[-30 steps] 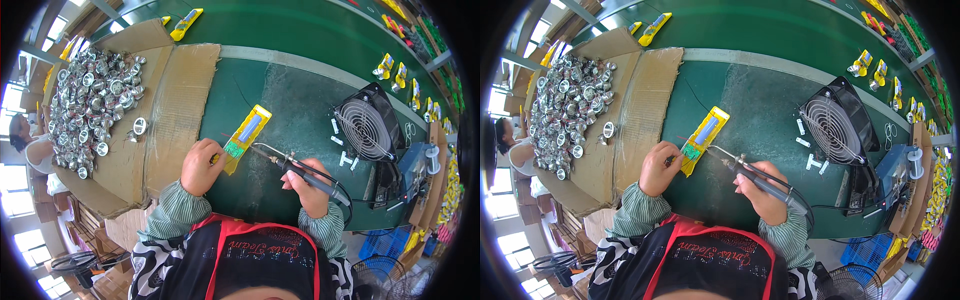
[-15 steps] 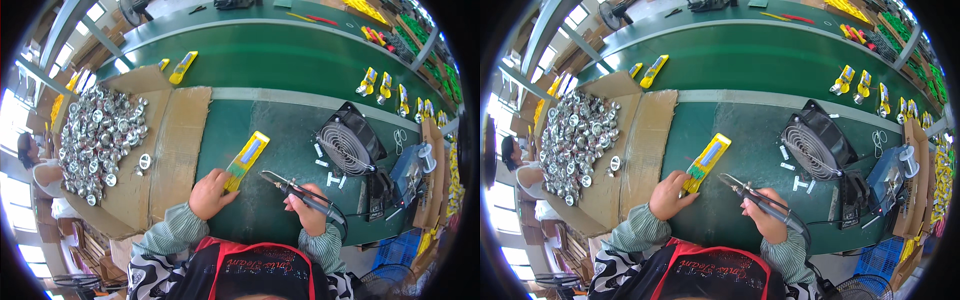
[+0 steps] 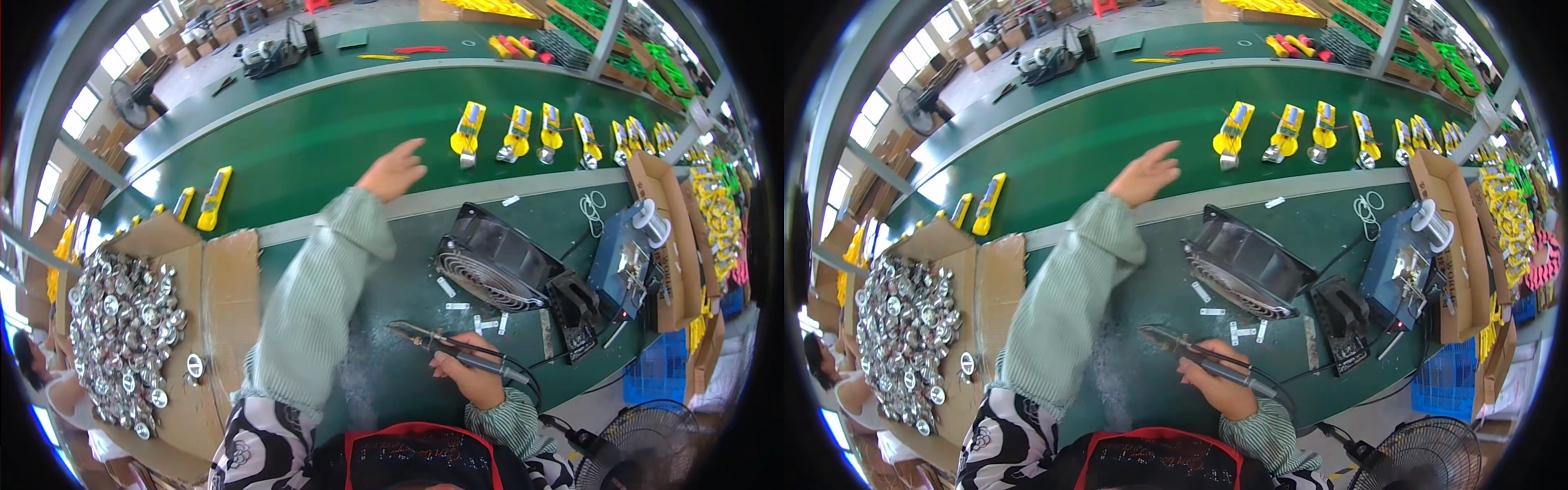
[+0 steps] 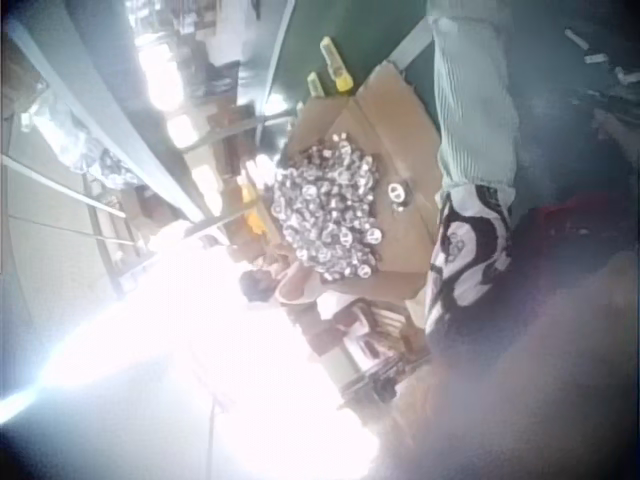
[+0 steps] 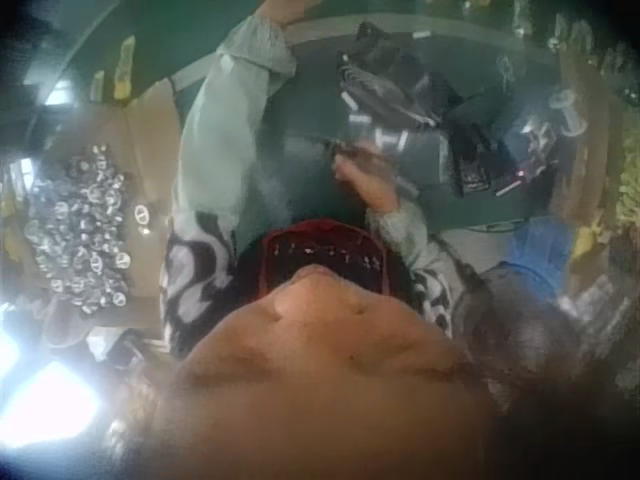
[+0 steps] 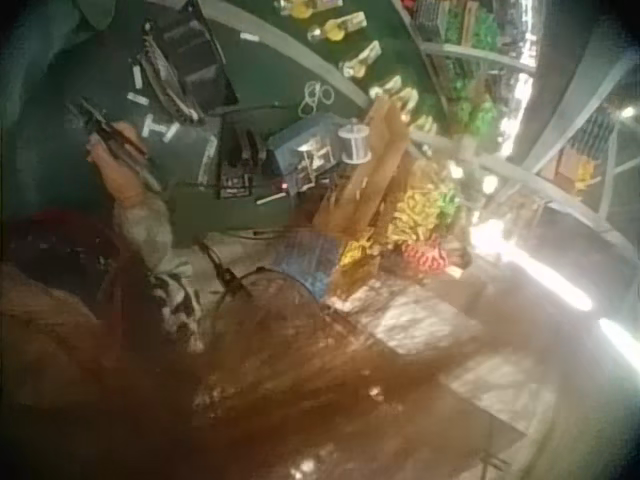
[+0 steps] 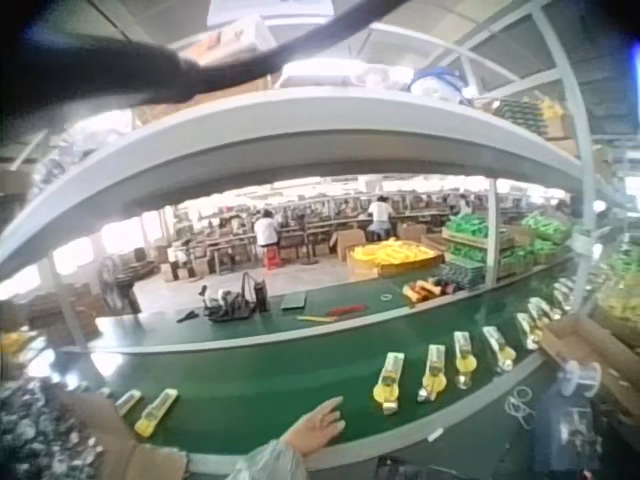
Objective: The person solders wire connections from reflectors to circuit boards inside flashlight housings using a soldering iron, then places the assembled units onto a conveyor belt.
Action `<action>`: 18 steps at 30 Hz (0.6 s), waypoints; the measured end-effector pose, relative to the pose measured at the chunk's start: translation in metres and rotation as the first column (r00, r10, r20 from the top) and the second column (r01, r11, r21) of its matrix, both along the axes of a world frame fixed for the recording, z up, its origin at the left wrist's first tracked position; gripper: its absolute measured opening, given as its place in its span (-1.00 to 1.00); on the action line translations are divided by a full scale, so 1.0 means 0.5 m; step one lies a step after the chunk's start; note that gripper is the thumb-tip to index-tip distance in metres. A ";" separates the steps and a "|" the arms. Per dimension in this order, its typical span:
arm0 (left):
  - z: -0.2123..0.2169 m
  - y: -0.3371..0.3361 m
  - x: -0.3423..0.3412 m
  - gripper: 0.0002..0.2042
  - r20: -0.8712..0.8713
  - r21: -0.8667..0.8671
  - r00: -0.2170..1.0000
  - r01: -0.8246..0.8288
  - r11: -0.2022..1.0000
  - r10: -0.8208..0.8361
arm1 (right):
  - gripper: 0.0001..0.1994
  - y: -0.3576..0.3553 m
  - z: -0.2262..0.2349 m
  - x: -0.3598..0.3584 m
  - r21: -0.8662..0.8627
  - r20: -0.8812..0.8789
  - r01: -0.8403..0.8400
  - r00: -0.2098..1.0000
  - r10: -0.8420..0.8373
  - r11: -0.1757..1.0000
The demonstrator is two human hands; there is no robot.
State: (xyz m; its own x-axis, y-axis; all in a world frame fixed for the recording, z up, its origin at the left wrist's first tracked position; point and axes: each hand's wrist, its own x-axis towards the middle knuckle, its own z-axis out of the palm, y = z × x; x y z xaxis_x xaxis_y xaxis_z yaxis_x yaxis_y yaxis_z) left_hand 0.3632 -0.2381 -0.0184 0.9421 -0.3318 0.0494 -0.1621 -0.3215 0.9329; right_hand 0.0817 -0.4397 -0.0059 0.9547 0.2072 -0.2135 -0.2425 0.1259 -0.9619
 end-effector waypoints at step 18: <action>-0.113 0.745 -0.097 -0.22 0.375 0.870 0.711 -0.492 0.039 0.595 | -0.81 0.016 0.004 0.005 -0.047 -0.014 -0.068 0.998 0.067 0.997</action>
